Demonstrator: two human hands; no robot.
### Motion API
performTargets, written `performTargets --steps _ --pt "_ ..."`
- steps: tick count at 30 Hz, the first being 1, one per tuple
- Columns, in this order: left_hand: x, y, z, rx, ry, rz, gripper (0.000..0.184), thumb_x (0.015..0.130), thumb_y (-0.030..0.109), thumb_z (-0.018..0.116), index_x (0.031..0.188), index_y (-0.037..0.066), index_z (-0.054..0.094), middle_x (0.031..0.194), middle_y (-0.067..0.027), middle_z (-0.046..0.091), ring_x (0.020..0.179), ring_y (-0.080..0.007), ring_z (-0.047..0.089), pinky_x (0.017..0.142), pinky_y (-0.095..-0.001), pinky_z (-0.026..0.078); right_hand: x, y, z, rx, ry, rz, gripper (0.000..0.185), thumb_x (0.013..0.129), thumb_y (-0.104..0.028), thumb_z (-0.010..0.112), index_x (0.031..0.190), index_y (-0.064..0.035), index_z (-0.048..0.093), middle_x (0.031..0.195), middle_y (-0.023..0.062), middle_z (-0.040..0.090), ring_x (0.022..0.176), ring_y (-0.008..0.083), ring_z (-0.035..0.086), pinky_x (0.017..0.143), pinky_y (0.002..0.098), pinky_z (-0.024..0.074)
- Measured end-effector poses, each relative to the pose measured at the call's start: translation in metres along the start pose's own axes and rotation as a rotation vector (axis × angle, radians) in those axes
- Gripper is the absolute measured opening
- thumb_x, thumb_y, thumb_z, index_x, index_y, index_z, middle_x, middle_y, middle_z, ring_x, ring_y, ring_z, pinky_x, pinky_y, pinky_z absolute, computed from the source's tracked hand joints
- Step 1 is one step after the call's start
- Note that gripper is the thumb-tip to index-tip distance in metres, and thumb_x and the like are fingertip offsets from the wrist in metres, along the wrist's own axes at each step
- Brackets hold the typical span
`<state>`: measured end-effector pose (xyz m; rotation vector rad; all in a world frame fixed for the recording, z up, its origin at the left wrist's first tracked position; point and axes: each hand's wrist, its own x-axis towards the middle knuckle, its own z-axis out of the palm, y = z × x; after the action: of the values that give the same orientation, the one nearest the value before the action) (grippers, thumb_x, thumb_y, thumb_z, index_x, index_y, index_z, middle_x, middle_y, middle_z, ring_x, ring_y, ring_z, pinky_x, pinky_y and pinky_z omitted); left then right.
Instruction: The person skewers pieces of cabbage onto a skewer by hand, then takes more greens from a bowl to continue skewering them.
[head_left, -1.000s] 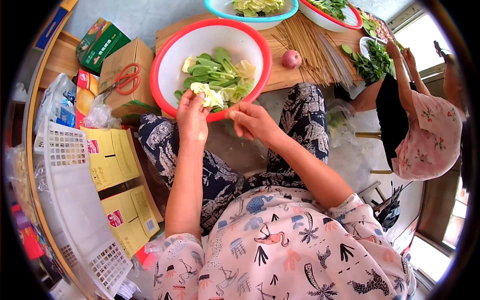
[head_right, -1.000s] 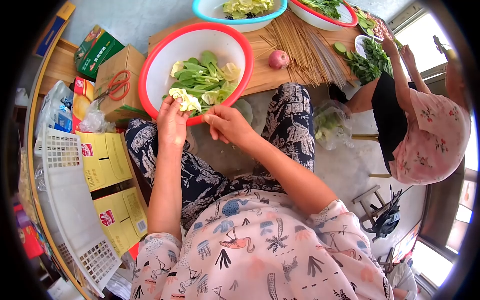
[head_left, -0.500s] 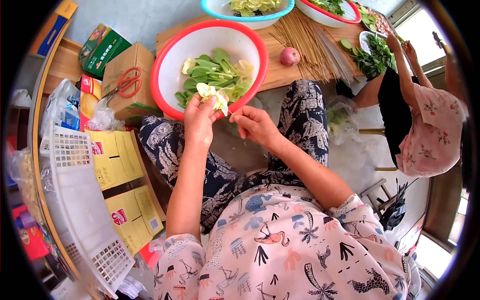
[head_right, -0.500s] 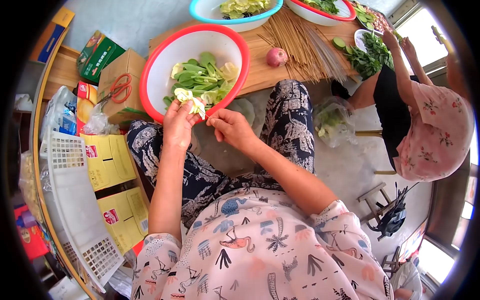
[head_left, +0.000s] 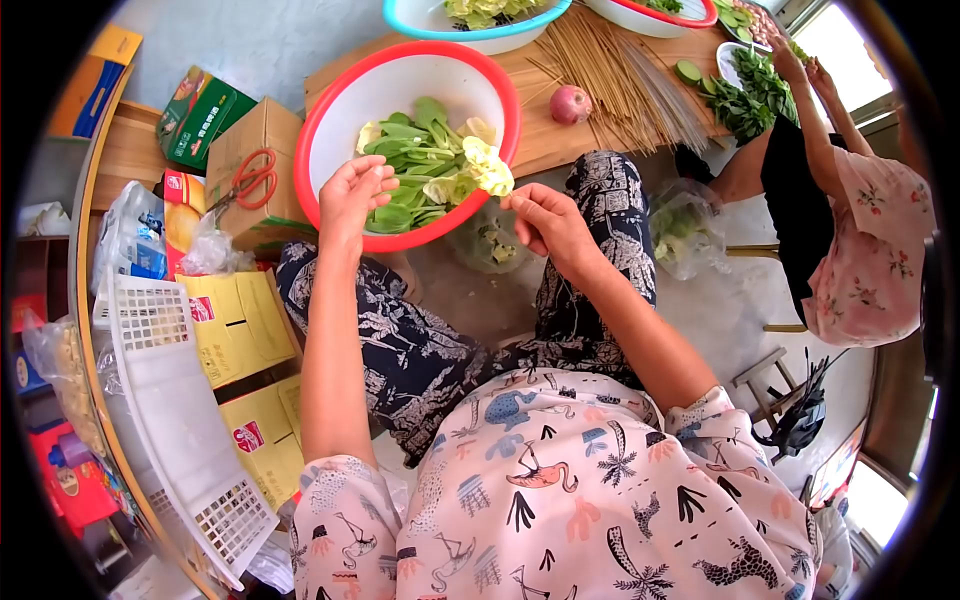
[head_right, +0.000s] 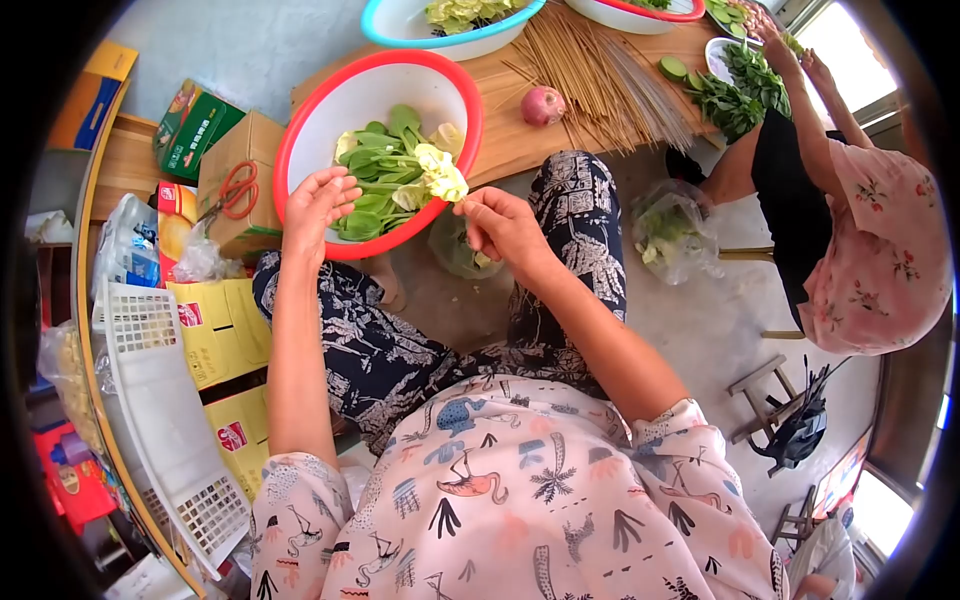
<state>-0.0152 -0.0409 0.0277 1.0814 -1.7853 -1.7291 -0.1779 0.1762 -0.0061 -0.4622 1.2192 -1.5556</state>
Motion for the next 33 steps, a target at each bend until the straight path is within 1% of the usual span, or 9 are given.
performTargets --steps 3,5,8,13,17,20,23,27,33 --pt "0.021 -0.011 0.005 0.281 -0.048 -0.004 0.016 0.084 0.014 0.061 0.096 0.003 0.064 0.088 -0.0055 0.066 0.082 -0.0111 0.063 0.068 -0.0232 0.049 -0.003 0.004 -0.008 0.025 0.023 -0.004 0.018 0.094 -0.019 0.048 0.092 -0.0045 0.058 0.055 -0.0018 0.047 0.041 0.0036 0.032 0.038 0.0176 0.0242" --pt "0.035 -0.030 0.017 0.443 -0.039 -0.010 0.014 0.079 0.011 0.064 0.092 0.006 0.065 0.085 -0.0061 0.067 0.081 -0.0138 0.064 0.067 -0.0264 0.049 -0.005 0.008 -0.011 0.036 0.038 0.004 0.017 0.094 -0.019 0.048 0.093 -0.0045 0.058 0.055 -0.0013 0.047 0.041 0.0040 0.032 0.038 0.0177 0.0239" --pt "0.043 -0.047 0.040 0.818 -0.089 0.298 0.023 0.071 0.008 0.068 0.093 0.009 0.065 0.091 -0.0101 0.064 0.082 -0.0278 0.062 0.075 -0.0365 0.049 -0.005 0.010 -0.015 0.063 0.056 0.001 0.017 0.094 -0.019 0.048 0.093 -0.0044 0.057 0.055 -0.0008 0.047 0.041 0.0045 0.032 0.038 0.0177 0.0241" --pt "0.044 -0.050 0.057 1.122 -0.136 0.522 0.016 0.071 0.011 0.069 0.086 0.010 0.065 0.088 -0.0105 0.062 0.080 -0.0295 0.060 0.073 -0.0390 0.048 -0.005 0.009 -0.021 0.072 0.080 -0.012 0.017 0.094 -0.019 0.049 0.092 -0.0044 0.057 0.055 -0.0004 0.048 0.040 0.0047 0.033 0.038 0.0179 0.0243" --pt "0.047 -0.029 0.050 0.973 -0.053 0.306 0.009 0.073 0.016 0.067 0.075 0.007 0.066 0.072 -0.0081 0.065 0.069 -0.0262 0.062 0.065 -0.0386 0.049 -0.006 0.010 -0.023 0.060 0.102 -0.023 0.017 0.094 -0.019 0.049 0.092 -0.0044 0.057 0.055 -0.0003 0.048 0.040 0.0047 0.033 0.037 0.0179 0.0243" --pt "0.045 -0.012 0.030 0.534 0.039 0.044 0.018 0.077 0.018 0.066 0.085 0.001 0.066 0.073 -0.0052 0.066 0.061 -0.0085 0.059 0.048 -0.0268 0.046 -0.006 0.010 -0.022 0.044 0.067 0.007 0.017 0.094 -0.019 0.049 0.092 -0.0043 0.057 0.055 -0.0007 0.048 0.040 0.0044 0.033 0.037 0.0177 0.0245" --pt "0.047 -0.018 0.013 0.339 0.113 0.033 0.019 0.078 0.017 0.066 0.089 0.001 0.065 0.076 -0.0061 0.066 0.059 -0.0081 0.058 0.043 -0.0228 0.044 -0.006 0.008 -0.017 -0.020 0.024 0.012 0.017 0.094 -0.019 0.048 0.091 -0.0046 0.058 0.055 -0.0012 0.048 0.040 0.0040 0.033 0.038 0.0175 0.0248" --pt "0.038 -0.020 0.008 0.082 0.006 -0.024 0.029 0.079 0.005 0.062 0.107 0.000 0.057 0.089 -0.0062 0.064 0.069 -0.0092 0.059 0.051 -0.0214 0.046 -0.005 0.009 -0.012 -0.046 0.021 0.015 0.017 0.094 -0.019 0.048 0.092 -0.0049 0.058 0.055 -0.0016 0.048 0.040 0.0037 0.033 0.038 0.0174 0.0252" --pt "0.021 -0.009 0.010 -0.103 0.019 -0.069 0.027 0.080 0.001 0.062 0.107 0.001 0.056 0.096 -0.0050 0.062 0.081 -0.0093 0.058 0.056 -0.0206 0.045 -0.007 0.007 -0.003 -0.057 -0.001 0.021 0.016 0.094 -0.017 0.048 0.091 -0.0050 0.058 0.055 -0.0013 0.050 0.041 0.0041 0.037 0.040 0.0184 0.0271"
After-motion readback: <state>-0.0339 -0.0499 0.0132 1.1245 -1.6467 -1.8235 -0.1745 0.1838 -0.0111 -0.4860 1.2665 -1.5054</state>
